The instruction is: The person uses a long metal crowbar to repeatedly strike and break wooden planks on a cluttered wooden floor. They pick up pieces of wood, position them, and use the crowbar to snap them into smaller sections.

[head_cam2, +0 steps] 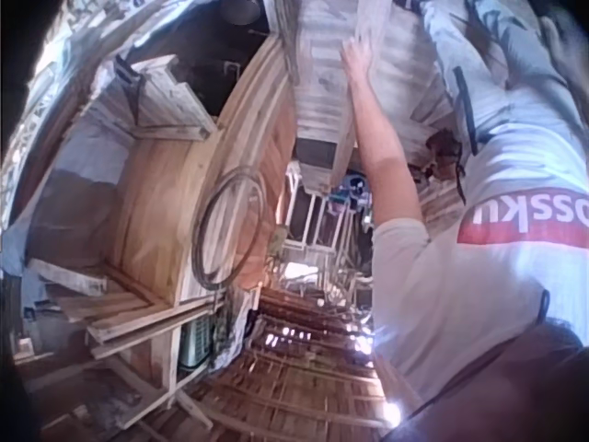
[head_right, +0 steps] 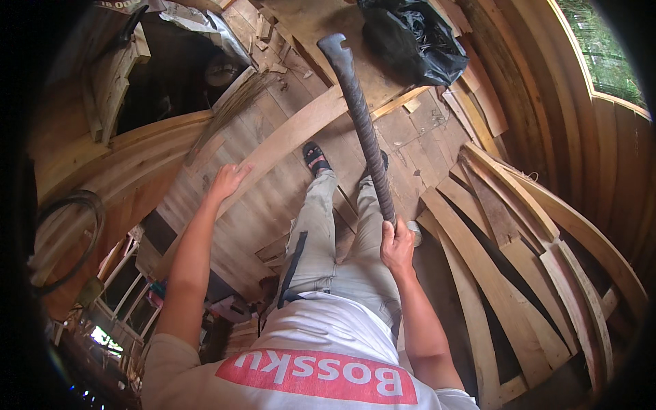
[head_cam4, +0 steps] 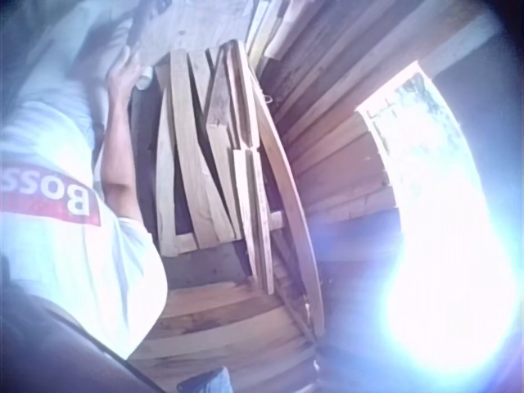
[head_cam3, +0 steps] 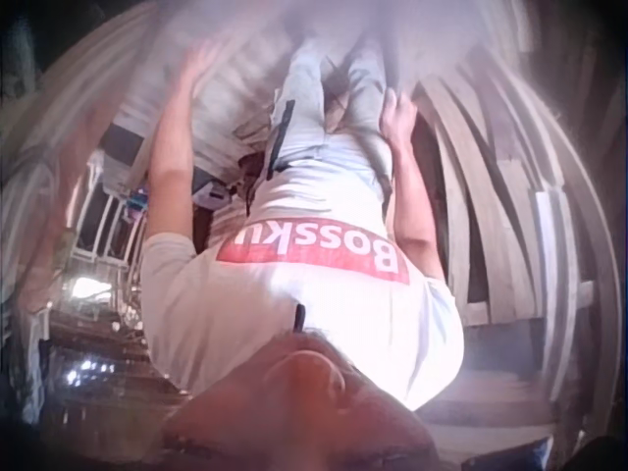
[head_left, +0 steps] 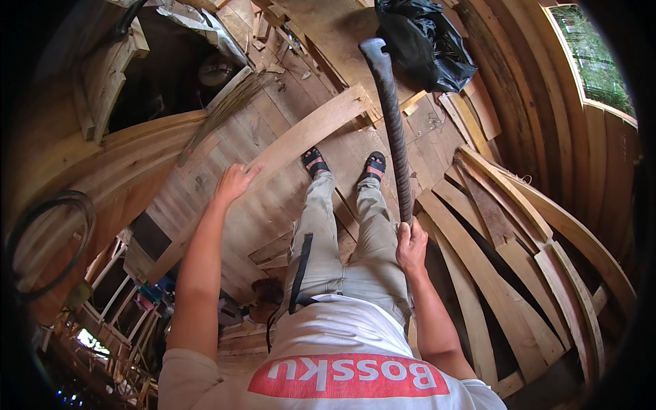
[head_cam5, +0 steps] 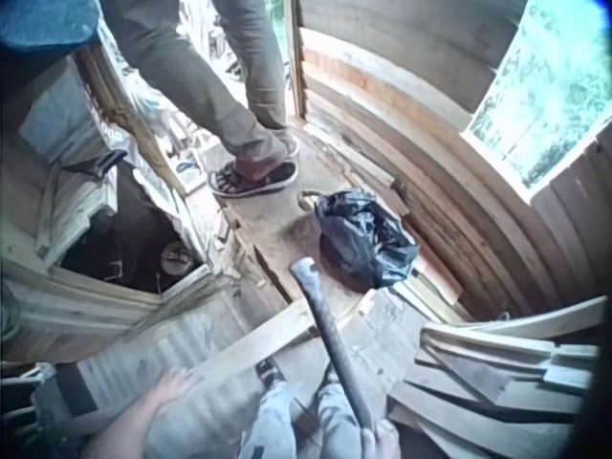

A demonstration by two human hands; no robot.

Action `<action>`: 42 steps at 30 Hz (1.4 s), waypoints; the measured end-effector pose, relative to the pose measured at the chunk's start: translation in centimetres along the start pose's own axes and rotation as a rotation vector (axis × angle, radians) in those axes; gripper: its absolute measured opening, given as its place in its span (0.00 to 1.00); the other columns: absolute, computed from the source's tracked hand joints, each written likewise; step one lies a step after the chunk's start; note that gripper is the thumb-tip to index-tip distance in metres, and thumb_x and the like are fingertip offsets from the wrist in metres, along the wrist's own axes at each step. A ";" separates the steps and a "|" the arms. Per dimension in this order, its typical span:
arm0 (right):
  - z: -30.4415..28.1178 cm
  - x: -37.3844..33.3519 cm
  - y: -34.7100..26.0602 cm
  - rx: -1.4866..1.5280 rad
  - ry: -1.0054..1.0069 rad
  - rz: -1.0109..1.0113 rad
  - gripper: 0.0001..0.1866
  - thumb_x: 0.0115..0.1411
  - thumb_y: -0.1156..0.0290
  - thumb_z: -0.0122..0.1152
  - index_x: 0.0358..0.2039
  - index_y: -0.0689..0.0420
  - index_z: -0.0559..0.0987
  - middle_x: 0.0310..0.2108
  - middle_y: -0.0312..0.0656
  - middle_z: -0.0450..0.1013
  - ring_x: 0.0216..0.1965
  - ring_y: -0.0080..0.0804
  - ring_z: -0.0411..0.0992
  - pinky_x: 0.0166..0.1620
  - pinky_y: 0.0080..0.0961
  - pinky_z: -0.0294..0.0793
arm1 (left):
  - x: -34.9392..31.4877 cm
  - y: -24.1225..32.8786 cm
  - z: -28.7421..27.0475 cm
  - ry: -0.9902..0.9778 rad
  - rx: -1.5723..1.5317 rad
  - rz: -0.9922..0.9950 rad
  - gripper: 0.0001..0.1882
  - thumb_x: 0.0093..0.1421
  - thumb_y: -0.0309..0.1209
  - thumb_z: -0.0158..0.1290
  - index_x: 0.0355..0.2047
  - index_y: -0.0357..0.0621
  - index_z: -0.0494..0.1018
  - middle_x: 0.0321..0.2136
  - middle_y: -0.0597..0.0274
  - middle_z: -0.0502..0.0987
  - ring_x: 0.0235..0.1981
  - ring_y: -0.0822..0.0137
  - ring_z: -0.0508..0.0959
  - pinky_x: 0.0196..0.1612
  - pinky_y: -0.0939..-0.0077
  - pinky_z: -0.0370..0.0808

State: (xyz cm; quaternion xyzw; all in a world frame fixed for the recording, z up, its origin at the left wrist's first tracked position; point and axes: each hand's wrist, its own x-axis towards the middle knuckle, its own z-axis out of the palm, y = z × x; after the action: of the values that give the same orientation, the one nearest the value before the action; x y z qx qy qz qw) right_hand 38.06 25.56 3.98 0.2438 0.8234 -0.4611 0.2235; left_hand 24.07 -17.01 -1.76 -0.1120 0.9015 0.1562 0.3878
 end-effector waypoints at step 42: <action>-1.0 -0.1 0.7 -0.135 -0.043 0.240 0.28 0.64 0.48 0.47 0.25 0.63 0.73 0.18 0.51 0.69 0.23 0.45 0.70 0.30 0.41 0.67 | -1.1 0.6 -0.3 -0.082 -0.045 -0.061 0.46 0.51 0.68 0.49 0.37 0.26 0.76 0.35 0.31 0.76 0.41 0.41 0.77 0.47 0.56 0.72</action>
State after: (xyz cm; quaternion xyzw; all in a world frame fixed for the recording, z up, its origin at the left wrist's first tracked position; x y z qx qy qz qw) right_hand 38.46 26.72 4.03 0.3149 0.8126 -0.3796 0.3105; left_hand 24.45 -16.44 -0.62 -0.1419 0.8771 0.1692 0.4265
